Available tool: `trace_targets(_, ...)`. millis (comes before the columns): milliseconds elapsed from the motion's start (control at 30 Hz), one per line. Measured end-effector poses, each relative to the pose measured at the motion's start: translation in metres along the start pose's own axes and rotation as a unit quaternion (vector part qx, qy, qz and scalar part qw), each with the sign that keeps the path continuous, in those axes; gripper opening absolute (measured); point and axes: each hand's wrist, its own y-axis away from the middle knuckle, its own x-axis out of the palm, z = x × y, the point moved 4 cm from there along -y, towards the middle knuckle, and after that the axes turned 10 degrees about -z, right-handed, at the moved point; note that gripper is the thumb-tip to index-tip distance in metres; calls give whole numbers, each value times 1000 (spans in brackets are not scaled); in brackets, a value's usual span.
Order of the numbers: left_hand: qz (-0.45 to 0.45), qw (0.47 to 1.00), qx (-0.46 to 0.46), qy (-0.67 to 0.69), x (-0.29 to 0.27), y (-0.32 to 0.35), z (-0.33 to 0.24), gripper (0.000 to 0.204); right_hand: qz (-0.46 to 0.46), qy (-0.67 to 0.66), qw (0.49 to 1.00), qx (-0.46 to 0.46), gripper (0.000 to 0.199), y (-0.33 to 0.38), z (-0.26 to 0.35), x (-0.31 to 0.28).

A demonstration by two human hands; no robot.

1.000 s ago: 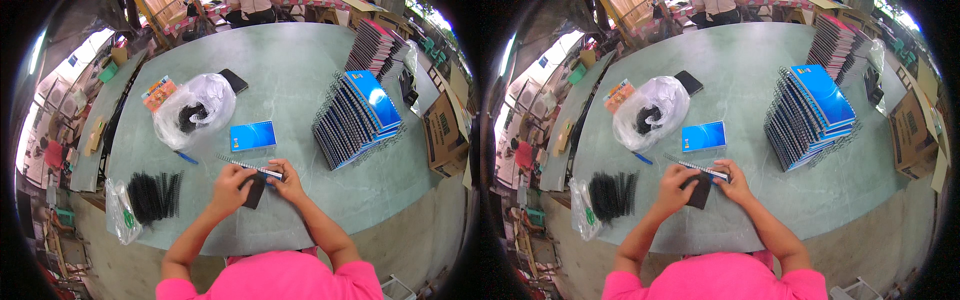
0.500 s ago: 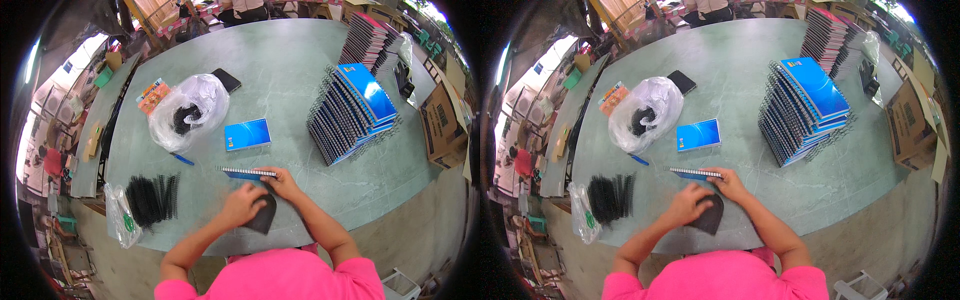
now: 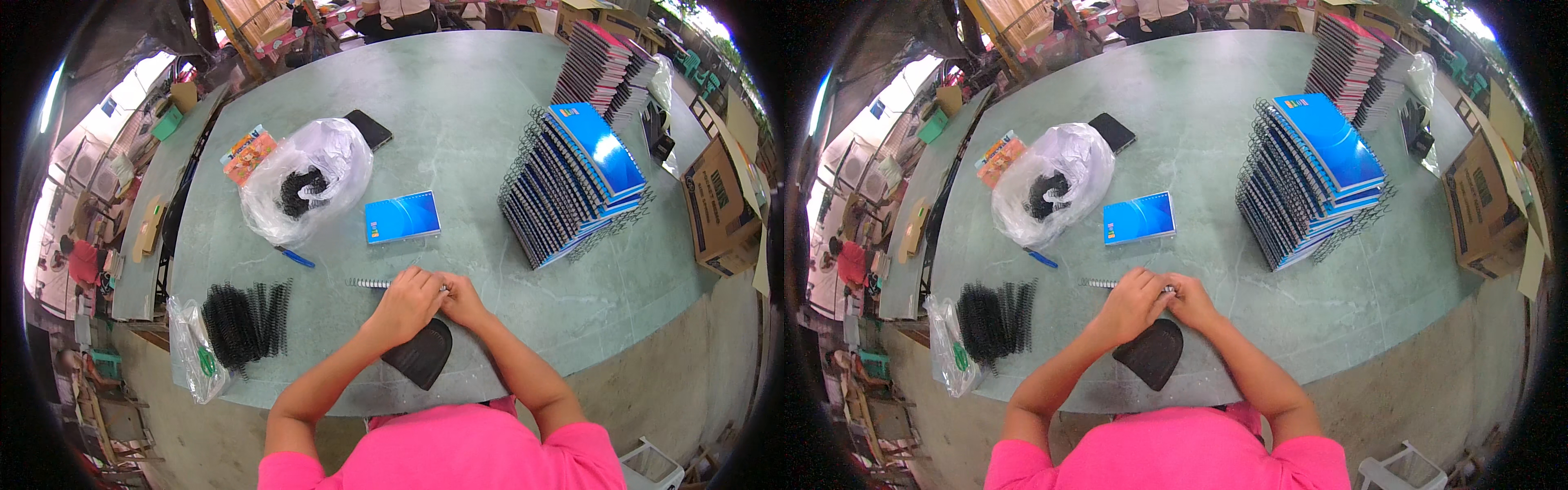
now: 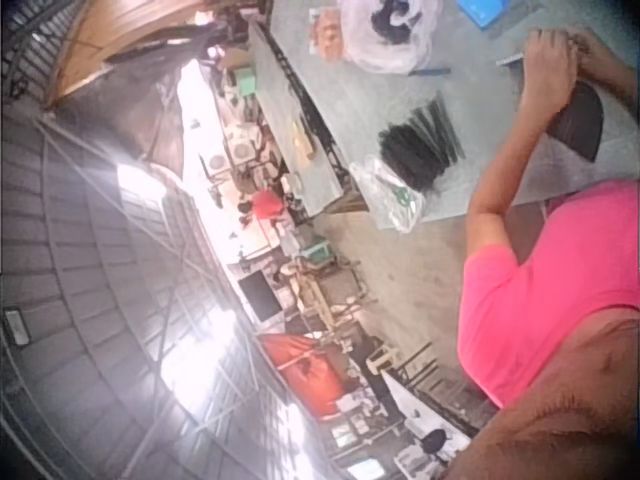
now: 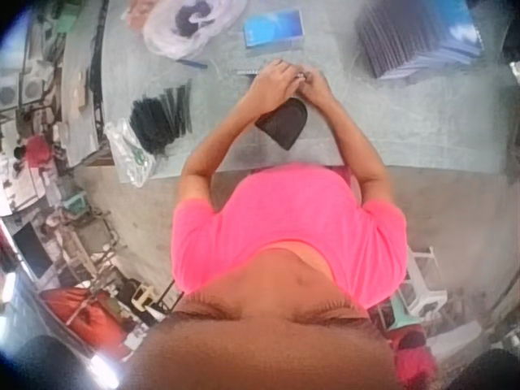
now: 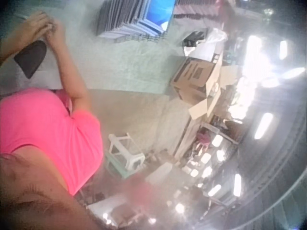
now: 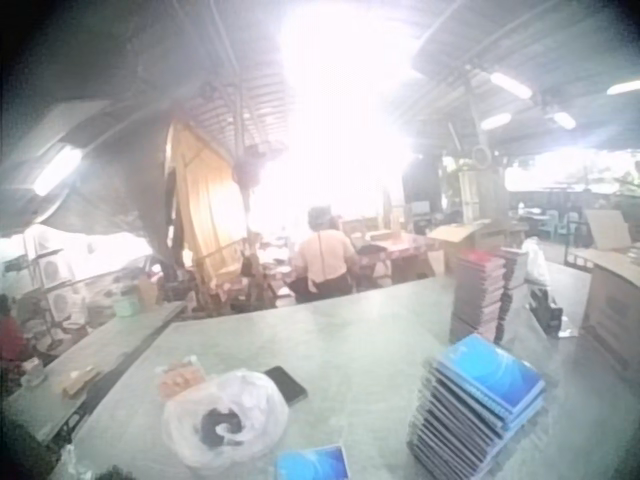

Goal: The person manually threads a plastic spiral coil through the pre-punched holes of a stack of papers and covers, then places the finished notebook onto a stack.

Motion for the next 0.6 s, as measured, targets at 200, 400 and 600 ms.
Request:
trace_targets(200,35,998,-17,47,-1,-6,2,17,27,-48,998,19,16,-1,4,2)
trace_targets(400,37,997,-16,65,-1,-3,8,17,37,-37,998,35,14,0,1,4)
trace_targets(600,16,997,-61,33,-2,-4,9,18,5,31,999,4,14,2,7,7)
